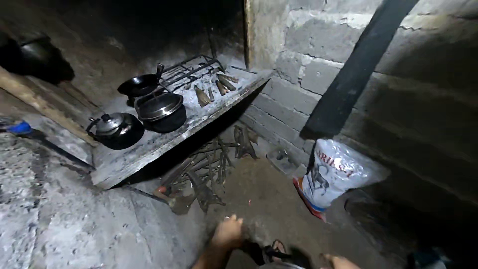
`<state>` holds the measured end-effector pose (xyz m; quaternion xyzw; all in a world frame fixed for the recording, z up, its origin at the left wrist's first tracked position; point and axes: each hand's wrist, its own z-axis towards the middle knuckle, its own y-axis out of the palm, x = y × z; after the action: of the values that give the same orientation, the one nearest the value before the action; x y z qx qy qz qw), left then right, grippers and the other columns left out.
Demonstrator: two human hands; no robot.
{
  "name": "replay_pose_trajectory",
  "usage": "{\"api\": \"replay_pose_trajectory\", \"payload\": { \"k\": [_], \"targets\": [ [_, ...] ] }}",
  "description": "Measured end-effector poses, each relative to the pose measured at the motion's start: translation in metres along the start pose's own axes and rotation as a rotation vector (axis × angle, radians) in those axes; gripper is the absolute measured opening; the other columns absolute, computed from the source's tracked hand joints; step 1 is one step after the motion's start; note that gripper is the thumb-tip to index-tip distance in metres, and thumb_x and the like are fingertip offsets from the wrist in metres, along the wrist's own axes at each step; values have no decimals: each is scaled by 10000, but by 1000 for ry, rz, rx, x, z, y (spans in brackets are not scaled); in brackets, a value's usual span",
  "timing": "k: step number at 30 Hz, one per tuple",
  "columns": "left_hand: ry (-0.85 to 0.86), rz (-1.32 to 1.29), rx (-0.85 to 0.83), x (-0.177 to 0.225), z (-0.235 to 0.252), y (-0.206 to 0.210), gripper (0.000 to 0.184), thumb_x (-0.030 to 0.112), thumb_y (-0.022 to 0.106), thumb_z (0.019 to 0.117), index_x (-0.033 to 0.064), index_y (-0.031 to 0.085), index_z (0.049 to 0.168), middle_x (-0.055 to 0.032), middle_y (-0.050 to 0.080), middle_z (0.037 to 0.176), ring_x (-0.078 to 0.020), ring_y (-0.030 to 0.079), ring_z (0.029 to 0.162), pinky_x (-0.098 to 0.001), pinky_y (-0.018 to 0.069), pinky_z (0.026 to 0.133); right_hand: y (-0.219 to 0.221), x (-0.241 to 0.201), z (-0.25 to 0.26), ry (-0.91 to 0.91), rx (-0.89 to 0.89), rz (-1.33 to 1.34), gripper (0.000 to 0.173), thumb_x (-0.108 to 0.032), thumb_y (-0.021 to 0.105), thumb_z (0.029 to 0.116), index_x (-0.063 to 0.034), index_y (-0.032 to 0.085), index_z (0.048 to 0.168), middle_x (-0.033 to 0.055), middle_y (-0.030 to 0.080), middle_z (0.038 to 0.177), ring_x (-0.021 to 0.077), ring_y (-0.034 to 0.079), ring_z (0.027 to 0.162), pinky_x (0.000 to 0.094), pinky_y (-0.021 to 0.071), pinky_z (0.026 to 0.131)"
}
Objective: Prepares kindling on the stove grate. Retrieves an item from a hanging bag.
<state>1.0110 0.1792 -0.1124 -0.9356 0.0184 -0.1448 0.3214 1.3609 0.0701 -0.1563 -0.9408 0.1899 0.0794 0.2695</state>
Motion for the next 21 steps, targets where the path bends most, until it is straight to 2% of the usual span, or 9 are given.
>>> {"api": "replay_pose_trajectory", "payload": {
  "k": [3,5,7,10,13,16,18,20,21],
  "targets": [
    [141,-144,-11,32,18,-9,614,483,640,994,136,540,1490,-183,570,1460,-378,558,1335,-604,439,1111,-80,19,28,-111,165,36,525,-391,642,1013,-72,604,1428,245,613,1389,416,591,1293,616,438,1112],
    [186,-230,4,51,34,-25,660,490,631,1001,140,480,1539,-180,536,1496,-368,526,1372,-598,417,1135,-134,13,48,-200,191,49,505,-355,642,1023,-82,591,1445,224,617,1389,379,604,1275,555,448,1118],
    [176,-274,72,64,51,-43,663,455,643,999,139,462,1554,-185,517,1510,-372,505,1386,-582,413,1141,-178,-2,74,-220,155,-9,499,-343,641,1027,-84,583,1449,221,613,1393,374,611,1267,543,457,1112],
    [139,-285,88,68,78,-71,650,441,648,998,134,477,1545,-183,524,1500,-369,513,1378,-568,428,1133,-219,-53,105,-307,98,-5,460,-317,629,1034,-80,600,1426,210,636,1364,369,621,1255,559,462,1105],
    [104,-294,69,53,105,-105,643,463,631,1008,130,482,1537,-188,524,1505,-372,525,1372,-582,441,1118,-230,-129,135,-607,52,159,414,-275,643,1016,-82,637,1382,176,686,1279,303,678,1153,506,528,1037],
    [24,-331,72,25,147,-129,609,467,639,998,208,500,1530,-179,550,1468,-380,557,1324,-596,468,1077,-259,-188,173,-774,-207,57,462,-269,653,1020,-99,589,1445,181,638,1367,302,637,1232,499,491,1090],
    [-22,-367,27,4,182,-151,628,454,659,985,220,486,1541,-172,518,1508,-383,532,1353,-604,451,1093,-291,-200,211,-684,-217,-36,482,-301,623,1039,-102,557,1473,181,610,1411,316,597,1296,514,448,1131],
    [-56,-383,2,-13,213,-189,652,450,673,975,212,472,1548,-161,457,1567,-383,518,1371,-605,463,1083,-332,-197,251,-489,-44,-34,479,-320,626,1031,-120,573,1464,159,622,1411,305,602,1301,507,458,1135],
    [-80,-405,-2,-18,222,-213,664,441,669,979,198,455,1559,-161,383,1622,-389,474,1413,-603,447,1102,-353,-196,268,-384,26,-61,488,-343,622,1030,-138,569,1470,156,610,1432,322,591,1318,532,452,1134]
  ]
}}
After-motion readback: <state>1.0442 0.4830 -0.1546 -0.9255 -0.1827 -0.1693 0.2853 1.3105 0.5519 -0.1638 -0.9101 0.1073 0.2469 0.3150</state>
